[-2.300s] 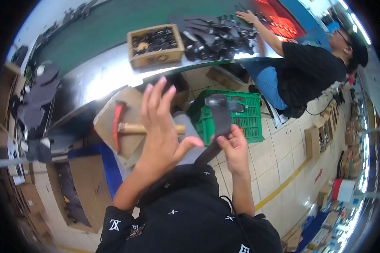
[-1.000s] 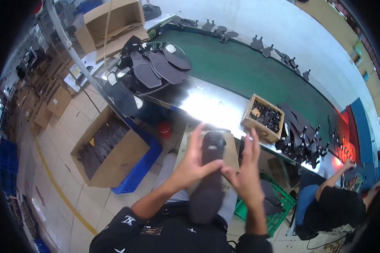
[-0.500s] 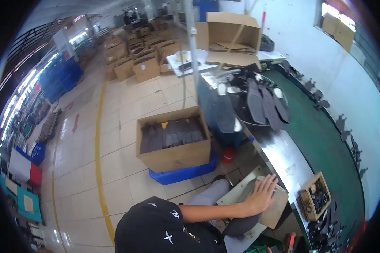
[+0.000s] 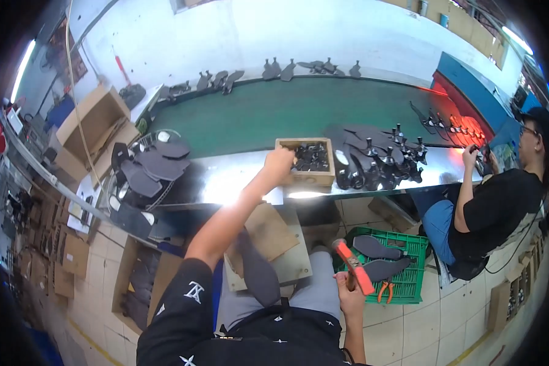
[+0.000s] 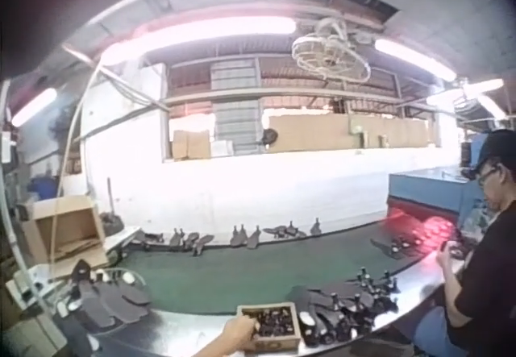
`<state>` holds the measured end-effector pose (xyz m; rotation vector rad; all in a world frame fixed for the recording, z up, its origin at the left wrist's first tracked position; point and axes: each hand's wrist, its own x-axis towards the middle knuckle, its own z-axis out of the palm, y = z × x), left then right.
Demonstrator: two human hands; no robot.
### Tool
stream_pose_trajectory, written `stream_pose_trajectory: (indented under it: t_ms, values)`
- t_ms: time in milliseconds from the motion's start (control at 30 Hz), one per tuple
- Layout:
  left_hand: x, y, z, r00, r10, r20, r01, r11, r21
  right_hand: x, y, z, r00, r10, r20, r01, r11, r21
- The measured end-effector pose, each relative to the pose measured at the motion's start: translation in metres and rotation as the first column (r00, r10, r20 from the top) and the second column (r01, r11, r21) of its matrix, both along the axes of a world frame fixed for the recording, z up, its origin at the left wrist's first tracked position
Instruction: Assembling shoe components by hammering nails and trimming excess material.
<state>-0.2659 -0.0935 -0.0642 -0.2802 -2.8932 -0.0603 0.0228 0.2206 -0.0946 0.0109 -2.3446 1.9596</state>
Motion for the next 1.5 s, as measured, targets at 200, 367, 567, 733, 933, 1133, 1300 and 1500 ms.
stream_pose_trajectory:
  t_ms: [200, 367, 567, 733, 933, 1133, 1300, 1500]
  values:
    - [-0.026, 0.017, 0.024, 0.988, 0.081, 0.132, -0.063, 0.989, -0.133, 0.002, 0.010, -0.009, 1.000, -0.016, 0.015, 0.018, 0.988, -0.151]
    - [-0.018, -0.016, 0.024, 0.987, -0.145, -0.063, 0.146, 0.989, 0.011, -0.011, 0.014, -0.014, 1.000, -0.009, -0.003, 0.009, 0.995, -0.102]
    - [0.026, -0.011, 0.045, 0.954, -0.113, -0.279, 0.236, 0.857, 0.459, -0.034, 0.010, 0.003, 1.000, 0.017, -0.002, -0.017, 0.975, -0.221]
    - [0.150, 0.036, 0.082, 0.734, -0.206, -0.647, 0.469, 0.843, 0.264, -0.056, -0.012, 0.064, 0.983, 0.178, -0.041, -0.180, 0.897, -0.403]
    - [0.261, 0.057, 0.096, 0.468, -0.470, -0.749, 0.582, 0.801, -0.139, -0.049, -0.062, 0.138, 0.899, 0.437, -0.030, -0.399, 0.788, -0.469]
    - [0.314, 0.057, 0.099, 0.713, -0.157, -0.684, 0.582, 0.677, 0.451, -0.012, -0.084, 0.147, 0.895, 0.428, -0.126, -0.430, 0.755, -0.496]
    - [0.329, 0.062, 0.097, 0.947, 0.002, -0.321, 0.305, 0.310, 0.901, -0.013, -0.098, 0.105, 0.816, 0.476, -0.329, -0.573, 0.586, -0.573]
    - [0.338, 0.058, 0.075, 0.986, 0.035, -0.164, 0.167, -0.118, 0.979, -0.002, -0.110, 0.095, 0.838, 0.538, -0.087, -0.412, 0.522, -0.747]
